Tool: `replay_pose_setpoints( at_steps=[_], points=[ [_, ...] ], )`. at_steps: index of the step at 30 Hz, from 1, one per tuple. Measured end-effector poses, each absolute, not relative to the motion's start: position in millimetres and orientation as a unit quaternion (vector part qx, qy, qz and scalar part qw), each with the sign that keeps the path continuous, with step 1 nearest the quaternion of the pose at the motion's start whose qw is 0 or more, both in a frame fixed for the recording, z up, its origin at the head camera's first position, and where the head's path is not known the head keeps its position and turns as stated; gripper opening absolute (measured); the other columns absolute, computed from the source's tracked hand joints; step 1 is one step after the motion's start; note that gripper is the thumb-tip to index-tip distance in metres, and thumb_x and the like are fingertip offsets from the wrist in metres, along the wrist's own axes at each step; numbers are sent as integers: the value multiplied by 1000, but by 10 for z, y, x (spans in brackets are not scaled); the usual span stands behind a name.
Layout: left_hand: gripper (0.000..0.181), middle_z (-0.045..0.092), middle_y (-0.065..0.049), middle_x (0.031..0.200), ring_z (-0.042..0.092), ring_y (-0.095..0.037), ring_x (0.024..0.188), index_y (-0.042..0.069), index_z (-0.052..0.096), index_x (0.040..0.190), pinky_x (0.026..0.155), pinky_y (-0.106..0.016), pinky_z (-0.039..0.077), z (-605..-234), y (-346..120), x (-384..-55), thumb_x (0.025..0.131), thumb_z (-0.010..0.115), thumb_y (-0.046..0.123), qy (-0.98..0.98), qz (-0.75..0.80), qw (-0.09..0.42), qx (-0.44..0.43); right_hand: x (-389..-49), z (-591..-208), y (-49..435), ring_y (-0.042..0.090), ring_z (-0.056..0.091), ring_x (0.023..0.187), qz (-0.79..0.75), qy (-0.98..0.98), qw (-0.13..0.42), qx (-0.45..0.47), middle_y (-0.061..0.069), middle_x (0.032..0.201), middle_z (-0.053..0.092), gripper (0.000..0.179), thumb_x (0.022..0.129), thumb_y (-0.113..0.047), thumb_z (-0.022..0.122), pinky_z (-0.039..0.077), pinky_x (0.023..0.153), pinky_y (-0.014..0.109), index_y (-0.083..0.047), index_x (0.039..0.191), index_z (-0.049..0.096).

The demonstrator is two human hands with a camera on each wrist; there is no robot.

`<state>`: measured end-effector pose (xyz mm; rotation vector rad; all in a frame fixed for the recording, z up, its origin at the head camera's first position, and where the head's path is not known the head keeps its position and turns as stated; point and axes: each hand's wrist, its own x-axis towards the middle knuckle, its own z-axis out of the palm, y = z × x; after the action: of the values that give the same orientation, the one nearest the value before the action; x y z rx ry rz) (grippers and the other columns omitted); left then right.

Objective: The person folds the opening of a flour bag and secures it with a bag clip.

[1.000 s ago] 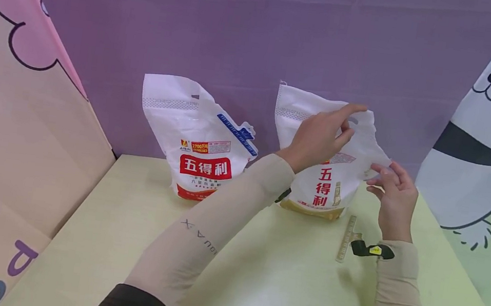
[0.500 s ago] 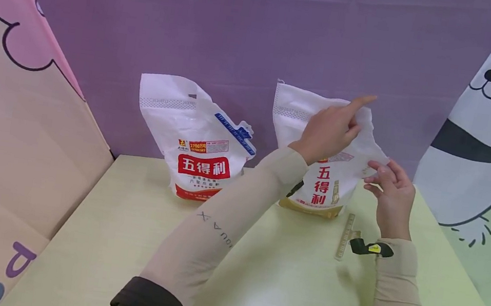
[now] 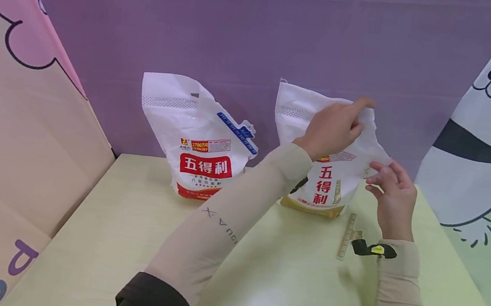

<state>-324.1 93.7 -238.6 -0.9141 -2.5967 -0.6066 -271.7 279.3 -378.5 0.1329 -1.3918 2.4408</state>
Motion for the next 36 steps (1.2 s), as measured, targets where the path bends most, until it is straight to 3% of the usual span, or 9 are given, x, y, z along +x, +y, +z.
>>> replay_pose_setpoints(
  at_steps=[8,20,36],
  points=[
    [27,61,6,84,57,-9,76,22,54,133,66,-21,44,-2365,961,-3227,107,51,27,-913,-206,155,-316,-2756,-3793,2862,13,69,73,859,-485,149,72,3,102,77,29,102,-8,61,60,68,23,-7,130,54],
    [20,56,6,79,54,-9,73,21,58,124,65,-20,40,-2378,973,-3247,107,50,25,-909,-200,171,-322,-2845,-3620,2926,10,69,73,839,-526,126,51,0,95,77,20,99,-18,66,58,69,20,-10,118,66],
    [16,60,6,85,57,-7,79,20,61,118,68,-20,43,-2361,971,-3266,107,51,27,-913,-214,157,-311,-2962,-3578,2912,12,76,73,856,-498,132,33,4,88,80,6,96,-10,70,58,64,21,-6,101,69]
  ],
)
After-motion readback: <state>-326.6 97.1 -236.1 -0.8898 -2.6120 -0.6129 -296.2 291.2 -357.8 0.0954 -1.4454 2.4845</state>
